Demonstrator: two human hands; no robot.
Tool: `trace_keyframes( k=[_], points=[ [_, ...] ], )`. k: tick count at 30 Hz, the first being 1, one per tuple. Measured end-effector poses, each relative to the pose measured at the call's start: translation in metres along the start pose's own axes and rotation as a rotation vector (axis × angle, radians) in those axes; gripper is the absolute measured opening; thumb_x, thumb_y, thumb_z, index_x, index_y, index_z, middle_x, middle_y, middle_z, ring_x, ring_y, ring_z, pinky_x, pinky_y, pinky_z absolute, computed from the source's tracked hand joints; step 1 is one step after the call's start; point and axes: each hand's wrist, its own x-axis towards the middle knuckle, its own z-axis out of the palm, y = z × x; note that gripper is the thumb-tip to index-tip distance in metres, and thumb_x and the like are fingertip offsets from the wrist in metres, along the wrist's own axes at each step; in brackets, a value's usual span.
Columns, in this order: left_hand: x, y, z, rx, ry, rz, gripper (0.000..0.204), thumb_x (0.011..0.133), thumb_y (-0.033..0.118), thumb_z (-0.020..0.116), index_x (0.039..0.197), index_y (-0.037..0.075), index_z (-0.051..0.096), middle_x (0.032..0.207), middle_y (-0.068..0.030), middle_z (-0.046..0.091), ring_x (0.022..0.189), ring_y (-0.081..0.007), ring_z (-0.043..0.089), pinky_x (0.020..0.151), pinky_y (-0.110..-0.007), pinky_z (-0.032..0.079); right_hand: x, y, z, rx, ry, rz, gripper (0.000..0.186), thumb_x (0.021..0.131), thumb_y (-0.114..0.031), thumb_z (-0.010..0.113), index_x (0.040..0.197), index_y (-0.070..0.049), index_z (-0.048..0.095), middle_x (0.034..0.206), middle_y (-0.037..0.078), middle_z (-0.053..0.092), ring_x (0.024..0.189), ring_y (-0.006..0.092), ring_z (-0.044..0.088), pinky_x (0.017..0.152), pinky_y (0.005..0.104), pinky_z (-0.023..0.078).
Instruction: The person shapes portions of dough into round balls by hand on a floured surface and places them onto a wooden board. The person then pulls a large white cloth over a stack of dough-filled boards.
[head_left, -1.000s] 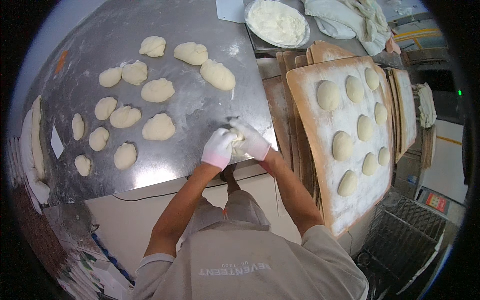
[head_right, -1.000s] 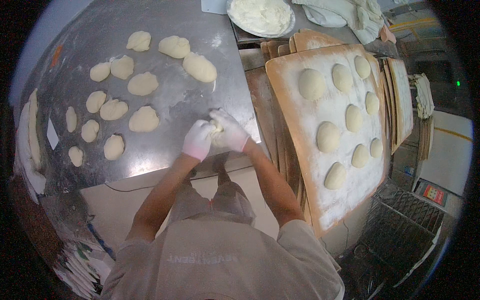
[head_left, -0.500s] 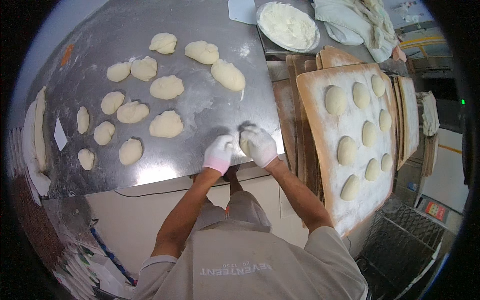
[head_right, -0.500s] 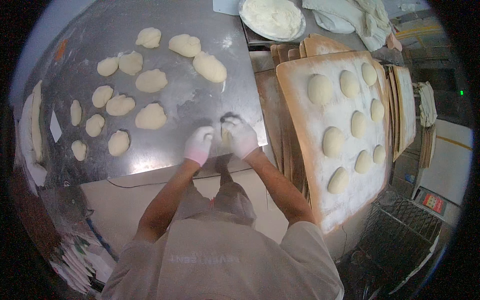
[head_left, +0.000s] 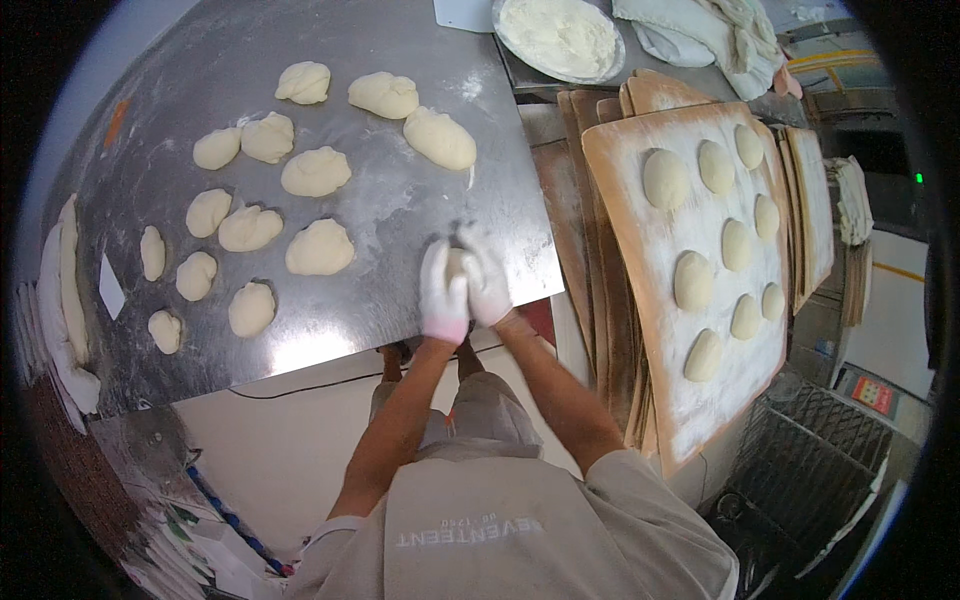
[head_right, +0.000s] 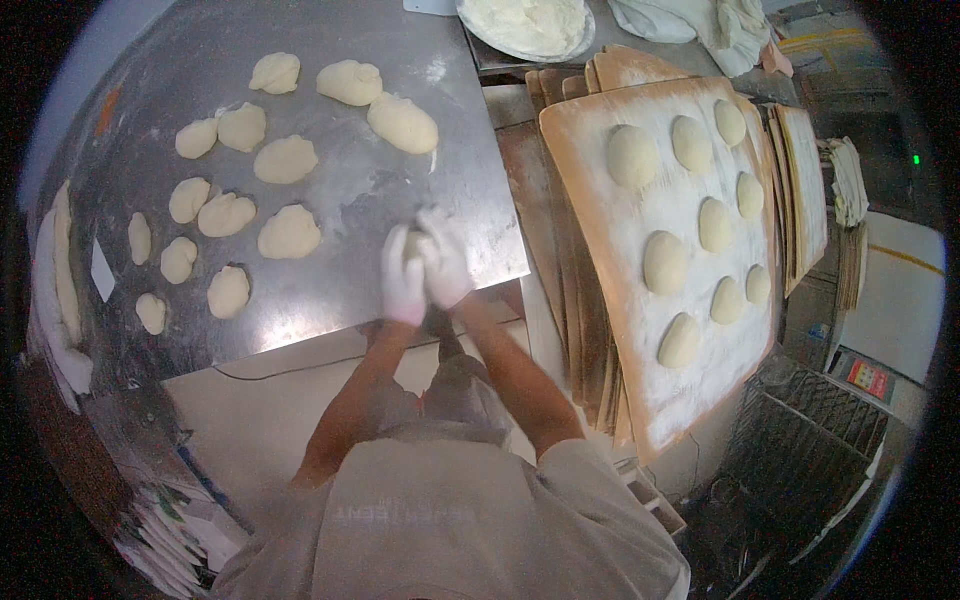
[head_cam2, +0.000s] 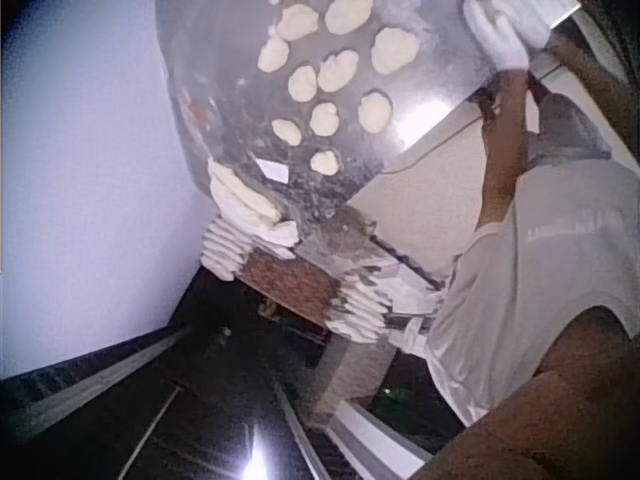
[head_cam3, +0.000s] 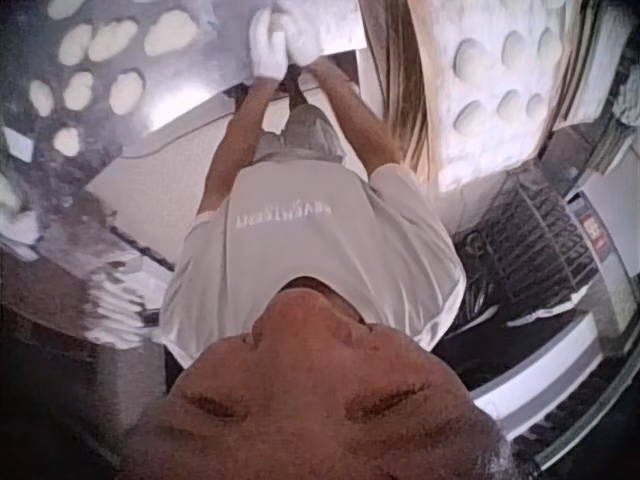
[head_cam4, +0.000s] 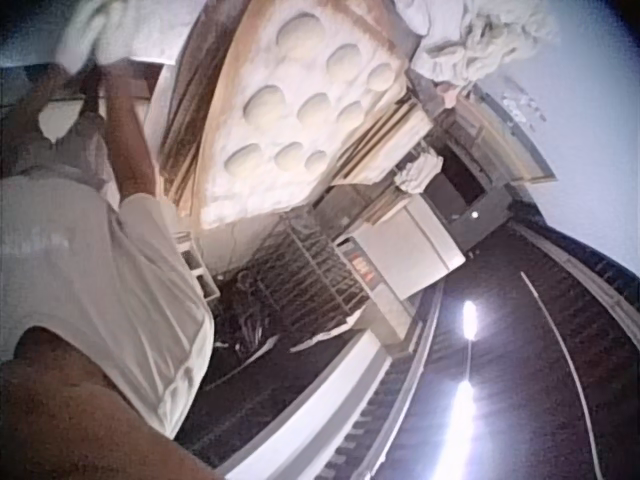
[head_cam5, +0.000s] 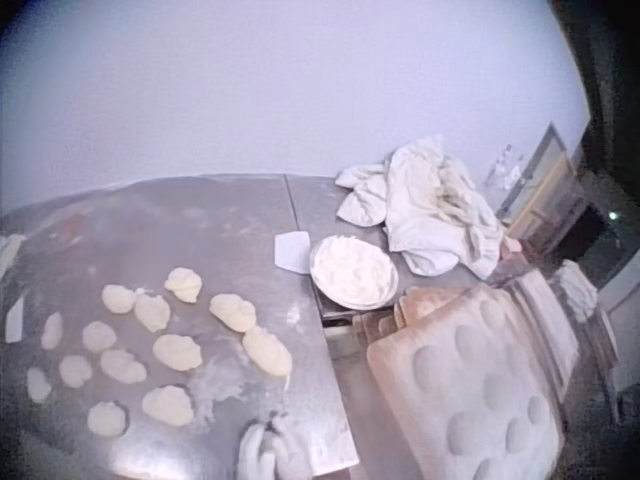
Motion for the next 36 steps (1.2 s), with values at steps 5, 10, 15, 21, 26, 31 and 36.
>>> trace_keyframes(
  k=[5,10,15,21,26,31,36],
  points=[
    [0.027,-0.016,-0.015,-0.355,-0.05,-0.111,0.038,0.097,0.016,0.04,0.128,-0.004,0.051,0.131,-0.0138,0.054,0.124,-0.0244,0.049,0.108,-0.034,0.033,-0.014,-0.01,-0.007,0.56,0.068,0.253,0.042,0.099,-0.018,0.041,0.13,0.009,0.047,0.137,0.021,0.048,0.129,0.0304,0.044,0.109,0.0364,0.031],
    [0.007,-0.032,-0.021,-0.204,0.148,-0.123,0.039,0.097,0.017,0.04,0.129,-0.005,0.049,0.131,-0.0166,0.053,0.126,-0.0271,0.047,0.109,-0.036,0.031,0.009,-0.005,-0.008,0.039,-0.114,-0.127,0.036,0.095,-0.017,0.042,0.122,0.005,0.054,0.122,0.02,0.058,0.117,0.0321,0.052,0.104,0.0374,0.037],
    [0.024,0.054,0.043,-0.415,-0.188,-0.28,0.043,0.098,0.02,0.037,0.131,-0.007,0.044,0.133,-0.0204,0.049,0.127,-0.0293,0.045,0.109,-0.038,0.032,-0.005,0.009,-0.005,0.439,0.056,0.3,0.038,0.098,-0.03,0.044,0.117,0.001,0.058,0.114,0.015,0.062,0.11,0.0263,0.057,0.098,0.0356,0.044],
    [0.008,0.173,0.032,-0.2,-0.474,-0.123,0.049,0.1,0.022,0.031,0.134,-0.012,0.039,0.137,-0.0245,0.044,0.129,-0.0317,0.044,0.11,-0.04,0.033,-0.053,-0.041,-0.116,1.726,-0.192,0.692,0.035,0.094,-0.021,0.056,0.121,0.001,0.053,0.117,0.016,0.062,0.102,0.0233,0.063,0.089,0.0371,0.052],
    [0.025,0.176,0.029,-0.025,-0.369,0.086,0.049,0.1,0.024,0.034,0.128,-0.015,0.043,0.128,-0.0244,0.05,0.118,-0.031,0.052,0.105,-0.04,0.04,-0.122,-0.025,-0.258,1.502,0.1,0.227,0.044,0.095,-0.03,0.049,0.127,0.001,0.049,0.12,0.019,0.059,0.102,0.0281,0.062,0.088,0.0399,0.053],
    [0.029,0.158,0.037,-0.312,-0.378,-0.413,0.046,0.098,0.022,0.036,0.129,-0.01,0.045,0.113,-0.0193,0.059,0.108,-0.0274,0.057,0.101,-0.039,0.043,-0.139,0.009,-0.505,1.116,1.007,0.002,0.046,0.097,-0.038,0.041,0.122,-0.002,0.053,0.119,0.014,0.059,0.104,0.0254,0.06,0.092,0.0384,0.048],
    [-0.003,0.141,0.05,-0.098,-0.438,-0.349,0.045,0.098,0.022,0.037,0.129,-0.009,0.047,0.107,-0.0162,0.061,0.103,-0.0236,0.058,0.099,-0.037,0.043,-0.117,0.062,-0.67,0.565,1.309,-0.133,0.034,0.094,-0.028,0.053,0.109,0.001,0.062,0.101,0.008,0.065,0.093,0.0197,0.063,0.082,0.0319,0.05]
  ],
)
